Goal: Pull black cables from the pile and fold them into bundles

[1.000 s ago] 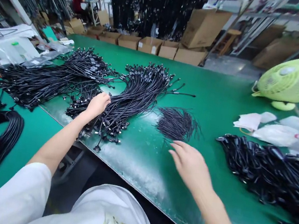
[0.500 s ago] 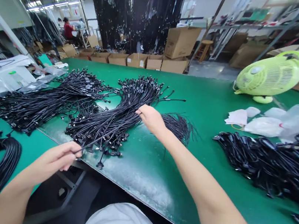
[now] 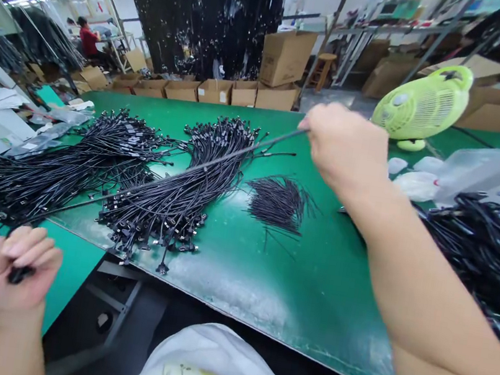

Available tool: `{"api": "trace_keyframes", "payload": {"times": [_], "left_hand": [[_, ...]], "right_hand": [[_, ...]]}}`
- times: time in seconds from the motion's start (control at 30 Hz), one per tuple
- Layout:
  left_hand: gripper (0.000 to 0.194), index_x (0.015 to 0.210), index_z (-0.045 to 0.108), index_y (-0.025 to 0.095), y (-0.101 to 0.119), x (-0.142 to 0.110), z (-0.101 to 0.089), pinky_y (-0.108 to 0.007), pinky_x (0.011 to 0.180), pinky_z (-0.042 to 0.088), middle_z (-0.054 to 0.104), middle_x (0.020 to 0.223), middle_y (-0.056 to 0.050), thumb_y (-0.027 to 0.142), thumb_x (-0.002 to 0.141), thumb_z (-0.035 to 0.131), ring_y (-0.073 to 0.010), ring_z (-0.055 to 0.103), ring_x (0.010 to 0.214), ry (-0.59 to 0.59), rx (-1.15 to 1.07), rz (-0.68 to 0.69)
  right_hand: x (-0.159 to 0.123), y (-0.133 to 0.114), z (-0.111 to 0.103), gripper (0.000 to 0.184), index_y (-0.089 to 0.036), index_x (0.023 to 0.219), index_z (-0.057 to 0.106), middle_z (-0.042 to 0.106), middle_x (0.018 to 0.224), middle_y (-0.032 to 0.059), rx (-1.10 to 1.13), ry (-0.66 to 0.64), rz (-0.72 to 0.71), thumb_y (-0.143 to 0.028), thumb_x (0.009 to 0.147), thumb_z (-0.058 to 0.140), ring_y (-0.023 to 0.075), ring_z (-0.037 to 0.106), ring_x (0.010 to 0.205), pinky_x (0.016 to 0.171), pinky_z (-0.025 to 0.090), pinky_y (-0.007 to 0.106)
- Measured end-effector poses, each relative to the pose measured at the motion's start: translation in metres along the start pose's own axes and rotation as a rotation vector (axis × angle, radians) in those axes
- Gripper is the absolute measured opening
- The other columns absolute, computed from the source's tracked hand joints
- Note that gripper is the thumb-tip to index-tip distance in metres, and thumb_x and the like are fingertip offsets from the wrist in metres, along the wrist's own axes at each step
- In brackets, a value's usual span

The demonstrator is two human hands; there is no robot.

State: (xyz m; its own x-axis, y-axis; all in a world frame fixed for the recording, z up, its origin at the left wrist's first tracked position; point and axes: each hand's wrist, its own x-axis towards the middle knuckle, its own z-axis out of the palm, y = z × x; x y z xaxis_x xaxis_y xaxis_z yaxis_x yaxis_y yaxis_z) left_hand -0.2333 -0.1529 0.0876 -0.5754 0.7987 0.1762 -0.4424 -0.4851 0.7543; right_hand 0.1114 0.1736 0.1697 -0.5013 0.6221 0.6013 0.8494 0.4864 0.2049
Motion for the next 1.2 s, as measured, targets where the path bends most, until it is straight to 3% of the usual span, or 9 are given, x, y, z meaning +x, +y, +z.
{"api": "trace_keyframes", "payload": {"times": [0.17, 0.27, 0.37, 0.53, 0.7, 0.8, 0.93, 1.07, 1.2], "left_hand": [[0.020, 0.085, 0.064, 0.019, -0.058, 0.018, 0.038, -0.031, 0.090, 0.052, 0.068, 0.102, -0.005, 0.038, 0.089, 0.059, -0.0180, 0.065, 0.099, 0.038, 0.772, 0.194], [0.023, 0.092, 0.070, 0.020, -0.108, 0.006, 0.077, -0.035, 0.102, 0.043, 0.070, 0.101, -0.008, 0.037, 0.092, 0.055, -0.0202, 0.062, 0.104, -0.476, 0.978, 0.096], [0.030, 0.109, 0.067, 0.019, -0.139, -0.008, 0.102, -0.032, 0.079, 0.050, 0.062, 0.065, 0.000, 0.038, 0.096, 0.048, -0.0139, 0.059, 0.066, -0.740, 0.798, -0.290], [0.033, 0.096, 0.071, 0.012, -0.134, 0.005, 0.094, -0.024, 0.055, 0.043, 0.034, 0.047, 0.009, 0.042, 0.087, 0.063, -0.0053, 0.029, 0.042, -0.561, 0.367, -0.653], [0.021, 0.099, 0.071, 0.011, -0.110, 0.032, 0.088, -0.016, 0.056, 0.044, 0.035, 0.054, 0.009, 0.026, 0.086, 0.065, -0.0017, 0.029, 0.043, -0.205, 0.013, -0.574], [0.026, 0.112, 0.067, 0.012, -0.117, 0.037, 0.098, -0.015, 0.059, 0.045, 0.046, 0.063, 0.005, 0.016, 0.087, 0.060, -0.0028, 0.042, 0.051, -0.110, -0.019, -0.458], [0.033, 0.111, 0.067, 0.005, -0.145, 0.036, 0.109, -0.015, 0.042, 0.034, 0.055, 0.066, -0.001, 0.029, 0.089, 0.061, -0.0050, 0.044, 0.050, -0.257, 0.094, -0.552], [0.030, 0.112, 0.066, 0.005, -0.154, 0.037, 0.110, -0.014, 0.048, 0.040, 0.049, 0.063, 0.002, 0.026, 0.091, 0.058, -0.0045, 0.044, 0.052, -0.182, -0.033, -0.641], [0.026, 0.104, 0.066, 0.011, -0.148, 0.041, 0.107, -0.011, 0.063, 0.046, 0.056, 0.077, 0.001, 0.001, 0.084, 0.054, -0.0028, 0.054, 0.066, -0.027, -0.105, -0.663]], "right_hand": [[-0.092, -0.063, 0.002, 0.010, -0.015, 0.086, 0.063, 0.067, 0.077, 0.0049, 0.258, -0.693, -0.464, -0.022, 0.091, 0.059, 0.0131, 0.059, 0.060, 0.051, 0.026, 0.025], [-0.122, -0.096, -0.022, 0.015, -0.018, 0.087, 0.063, 0.066, 0.078, 0.0023, 0.501, -0.697, -0.672, -0.025, 0.095, 0.052, 0.0123, 0.058, 0.060, 0.050, 0.027, 0.025], [-0.111, -0.079, -0.028, 0.021, -0.018, 0.092, 0.064, 0.066, 0.087, 0.0048, 0.485, -0.535, -0.456, -0.035, 0.096, 0.050, 0.0159, 0.061, 0.072, 0.051, 0.028, 0.026], [-0.113, -0.004, 0.013, 0.027, -0.021, 0.089, 0.064, 0.069, 0.091, 0.0042, 0.565, -0.494, -0.145, -0.047, 0.091, 0.056, 0.0212, 0.063, 0.082, 0.063, 0.040, 0.030], [-0.157, 0.014, 0.042, 0.028, -0.019, 0.106, 0.064, 0.070, 0.100, 0.0087, 0.738, -0.452, -0.069, -0.039, 0.096, 0.046, 0.0213, 0.065, 0.086, 0.072, 0.047, 0.032], [-0.174, -0.007, 0.035, 0.028, -0.017, 0.107, 0.065, 0.069, 0.087, 0.0080, 0.613, -0.297, -0.215, -0.028, 0.098, 0.041, 0.0184, 0.063, 0.075, 0.064, 0.043, 0.029], [-0.174, -0.032, 0.005, 0.025, -0.019, 0.100, 0.067, 0.062, 0.068, 0.0012, 0.467, -0.080, -0.496, -0.022, 0.097, 0.043, 0.0130, 0.052, 0.057, 0.055, 0.034, 0.027], [-0.165, -0.025, -0.014, 0.020, -0.017, 0.103, 0.067, 0.062, 0.067, 0.0012, 0.203, 0.114, -0.297, -0.023, 0.095, 0.049, 0.0150, 0.053, 0.058, 0.055, 0.032, 0.029], [-0.167, -0.007, -0.017, 0.030, -0.019, 0.119, 0.063, 0.067, 0.079, 0.0068, 0.208, 0.038, -0.057, -0.023, 0.097, 0.043, 0.0230, 0.061, 0.071, 0.056, 0.035, 0.032]]}}
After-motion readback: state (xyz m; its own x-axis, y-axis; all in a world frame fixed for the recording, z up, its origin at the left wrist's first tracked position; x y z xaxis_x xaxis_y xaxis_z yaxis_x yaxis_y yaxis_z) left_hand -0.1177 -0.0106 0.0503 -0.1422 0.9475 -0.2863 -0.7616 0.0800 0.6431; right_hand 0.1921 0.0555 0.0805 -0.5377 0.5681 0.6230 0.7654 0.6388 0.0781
